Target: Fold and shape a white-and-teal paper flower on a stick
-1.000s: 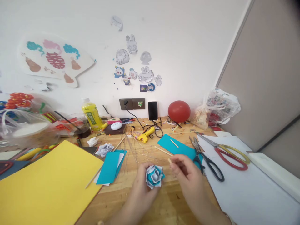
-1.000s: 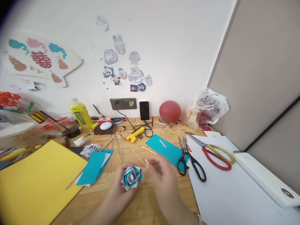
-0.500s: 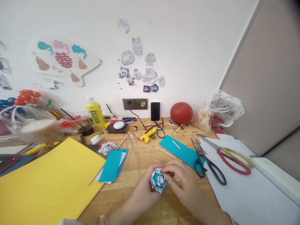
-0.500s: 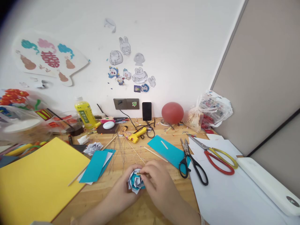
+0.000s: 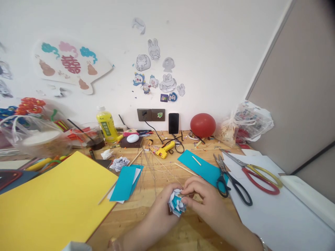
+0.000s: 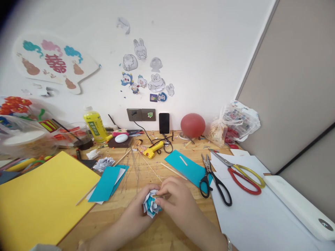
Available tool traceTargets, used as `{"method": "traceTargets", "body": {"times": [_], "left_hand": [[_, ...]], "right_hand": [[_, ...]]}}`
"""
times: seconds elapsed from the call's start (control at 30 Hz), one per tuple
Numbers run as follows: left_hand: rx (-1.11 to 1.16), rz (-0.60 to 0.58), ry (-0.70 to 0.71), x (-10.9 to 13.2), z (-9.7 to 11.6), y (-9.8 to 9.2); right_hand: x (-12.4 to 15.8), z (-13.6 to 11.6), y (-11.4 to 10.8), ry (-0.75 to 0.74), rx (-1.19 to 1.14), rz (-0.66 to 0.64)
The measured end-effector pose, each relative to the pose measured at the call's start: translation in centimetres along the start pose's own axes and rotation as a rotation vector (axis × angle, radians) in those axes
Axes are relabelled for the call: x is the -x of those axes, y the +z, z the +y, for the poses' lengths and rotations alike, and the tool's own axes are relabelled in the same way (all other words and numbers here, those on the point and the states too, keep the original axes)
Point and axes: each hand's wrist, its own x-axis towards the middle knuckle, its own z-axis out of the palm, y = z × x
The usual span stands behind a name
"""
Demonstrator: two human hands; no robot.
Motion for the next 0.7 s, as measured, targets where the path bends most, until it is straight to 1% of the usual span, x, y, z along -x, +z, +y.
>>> {"method": "traceTargets", "body": {"times": [0.17, 0.27, 0.3, 0.37, 0.47, 0.57, 0.63, 0.7], "left_hand": [[-0.033, -0.026, -0.006, 0.3, -0.2, -0.1], [-0.042, -0.041, -0.012, 0.4, -0.1, -0.1], [-0.044, -0.043, -0.013, 0.4, 0.0, -0.1], [-0.039, -0.045, -0.008, 0.4, 0.1, -0.1], [-0.024, -0.046, 0.002, 0.3, 0.4, -0.2], [-0.037, -0.035, 0.003, 0.2, 0.6, -0.2], [-0.054, -0.024, 0.005, 0.3, 0.6, -0.1], [-0.061, -0.026, 0.008, 0.3, 0.5, -0.1]], "right_hand": [[-0.1, 0.7, 0.4, 0.221, -0.347, -0.039], [-0.1, 0.8, 0.4, 0.290, -0.428, -0.058], [-0.1, 0.8, 0.4, 0.289, -0.408, -0.052], [-0.1, 0.5, 0.3, 0.236, -0.290, -0.020], [0.1, -0.1, 0.3, 0.064, -0.020, 0.018], [0.4, -0.4, 0.3, -0.079, 0.190, 0.011], [0.5, -0.5, 0.4, -0.107, 0.253, 0.004], [0.5, -0.6, 0.5, -0.083, 0.268, 0.004]]}}
